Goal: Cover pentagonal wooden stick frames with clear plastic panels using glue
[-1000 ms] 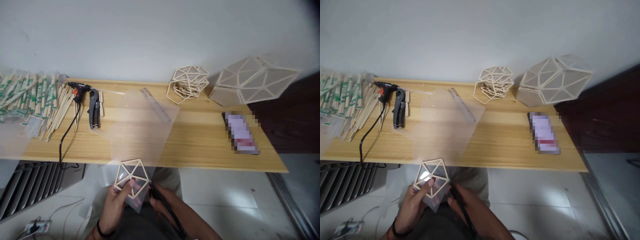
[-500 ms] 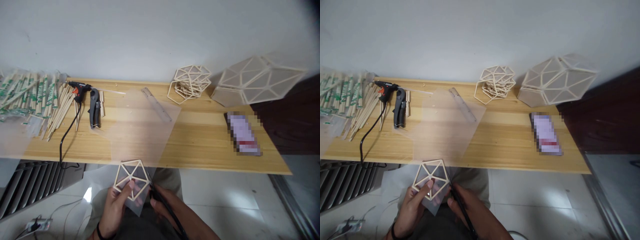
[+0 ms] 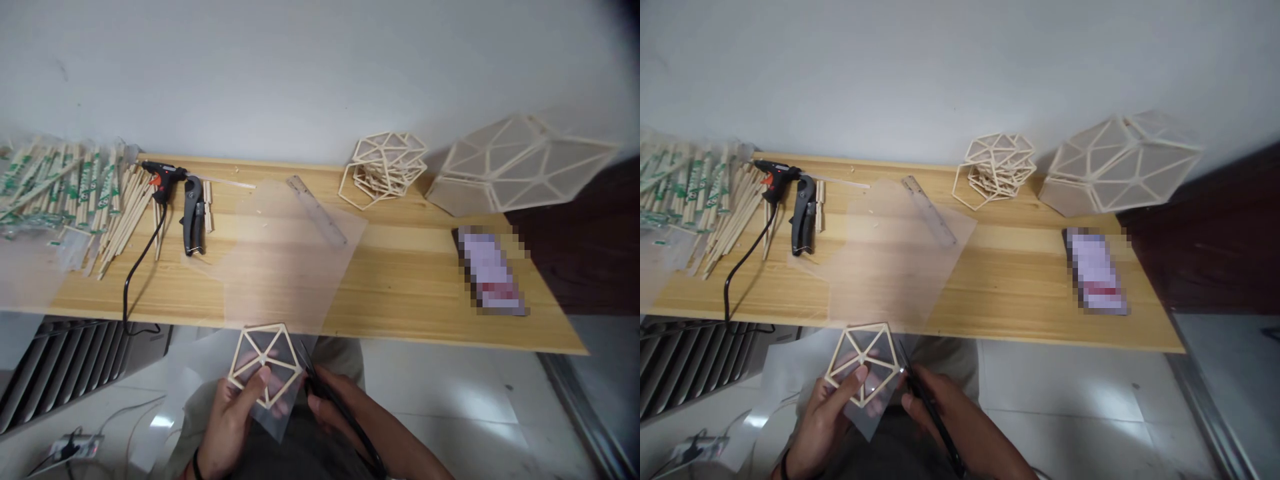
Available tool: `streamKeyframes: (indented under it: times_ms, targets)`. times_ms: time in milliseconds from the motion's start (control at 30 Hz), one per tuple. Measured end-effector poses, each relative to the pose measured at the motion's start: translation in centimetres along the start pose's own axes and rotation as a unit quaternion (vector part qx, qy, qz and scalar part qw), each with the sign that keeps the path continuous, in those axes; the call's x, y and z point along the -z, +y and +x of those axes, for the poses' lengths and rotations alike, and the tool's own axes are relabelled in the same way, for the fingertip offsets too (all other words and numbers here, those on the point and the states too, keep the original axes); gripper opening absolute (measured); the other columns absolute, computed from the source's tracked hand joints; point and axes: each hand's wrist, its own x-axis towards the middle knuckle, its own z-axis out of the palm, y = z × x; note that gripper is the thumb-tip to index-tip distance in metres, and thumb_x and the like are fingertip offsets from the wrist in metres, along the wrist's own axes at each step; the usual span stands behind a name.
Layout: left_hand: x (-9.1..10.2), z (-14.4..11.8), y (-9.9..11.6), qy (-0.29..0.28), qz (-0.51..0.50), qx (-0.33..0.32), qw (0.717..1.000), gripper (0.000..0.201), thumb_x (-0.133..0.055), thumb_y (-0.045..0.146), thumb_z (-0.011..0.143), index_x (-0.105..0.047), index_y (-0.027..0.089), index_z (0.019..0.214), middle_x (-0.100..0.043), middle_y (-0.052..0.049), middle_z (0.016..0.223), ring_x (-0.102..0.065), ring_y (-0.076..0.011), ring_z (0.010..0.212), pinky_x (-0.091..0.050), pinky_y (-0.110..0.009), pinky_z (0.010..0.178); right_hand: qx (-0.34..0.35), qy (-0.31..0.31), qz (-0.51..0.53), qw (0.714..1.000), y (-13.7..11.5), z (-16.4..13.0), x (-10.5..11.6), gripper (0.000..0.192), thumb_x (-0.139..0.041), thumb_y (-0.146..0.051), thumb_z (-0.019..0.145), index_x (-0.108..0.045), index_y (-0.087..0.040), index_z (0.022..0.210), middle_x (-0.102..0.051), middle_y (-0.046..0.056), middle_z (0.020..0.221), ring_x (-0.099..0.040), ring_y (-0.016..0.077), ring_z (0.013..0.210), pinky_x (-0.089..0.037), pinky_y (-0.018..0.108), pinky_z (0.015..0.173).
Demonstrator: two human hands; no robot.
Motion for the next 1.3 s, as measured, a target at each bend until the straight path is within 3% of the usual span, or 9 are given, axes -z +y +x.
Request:
streamKeyframes:
  times_ms: [133,300,667,933,1200,1300]
  targets:
    - [-0.1,0.1,-0.2,0.005,-0.018,0.013,1.000,0.050,-0.081,0.047,0.085,-0.074,0.015,0.122,-0.078,-0.006,0.080,-0.072,-0.0206,0.067,-0.053,-0.027,0.061,-0.003,0.006,-0.016,1.000,-0.2,-0.1,-0.1,0.040,-0.049,-0.057,0.103,-0.062,-0.019,0.109,-0.059,0.001,0.084,-0.058,0.0179,0.073,-0.052,0.029,0.071]
    - [0.0,0.0,-0.4,0.007,-0.022,0.009,1.000,0.059,-0.082,0.047,0.085,-0.068,0.015,0.132,-0.078,-0.006,0.077,-0.072,-0.0214,0.066,-0.054,-0.029,0.062,-0.009,0.014,-0.018,1.000,-0.2,-0.1,-0.4,0.041,-0.046,-0.058,0.104,-0.060,-0.020,0.108,-0.061,0.002,0.086,-0.062,0.0194,0.074,-0.054,0.031,0.071]
    - [0.2,-0.3,-0.9,0.007,-0.033,0.002,0.999,0.059,-0.080,0.045,0.087,-0.066,0.015,0.135,-0.075,-0.005,0.075,-0.067,-0.0173,0.061,-0.051,-0.026,0.059,-0.015,0.014,0.047,0.999,0.1,-0.3,-1.2,0.052,-0.048,-0.071,0.099,-0.059,-0.020,0.103,-0.054,-0.001,0.076,-0.056,0.0156,0.065,-0.058,0.029,0.063]
    - [0.2,-0.5,-0.9,-0.001,-0.050,-0.013,0.999,0.056,-0.079,0.042,0.090,-0.064,0.017,0.138,-0.067,0.001,0.063,-0.068,-0.0172,0.061,-0.051,-0.025,0.059,-0.063,0.051,0.054,0.995,1.9,0.4,-3.0,0.063,-0.043,-0.080,0.097,-0.058,-0.018,0.096,-0.047,-0.007,0.057,-0.045,0.0091,0.040,-0.041,0.020,0.038]
    - [0.5,-0.6,-0.6,-0.005,-0.018,-0.023,1.000,0.054,-0.077,0.045,0.090,-0.067,0.015,0.133,-0.073,-0.003,0.069,-0.066,-0.0165,0.058,-0.050,-0.025,0.056,-0.079,0.050,0.087,0.992,1.7,0.1,-2.9,0.071,-0.039,-0.089,0.090,-0.054,-0.019,0.091,-0.045,-0.009,0.056,-0.040,0.0076,0.042,-0.038,0.020,0.042]
    - [0.3,-0.8,-0.5,-0.005,-0.002,-0.022,1.000,0.053,-0.077,0.047,0.089,-0.069,0.015,0.130,-0.071,-0.001,0.064,-0.064,-0.0153,0.054,-0.049,-0.024,0.055,-0.063,0.067,0.099,0.991,1.7,0.0,-3.0,0.067,-0.041,-0.086,0.093,-0.053,-0.020,0.091,-0.047,-0.008,0.058,-0.044,0.0093,0.047,-0.042,0.022,0.048]
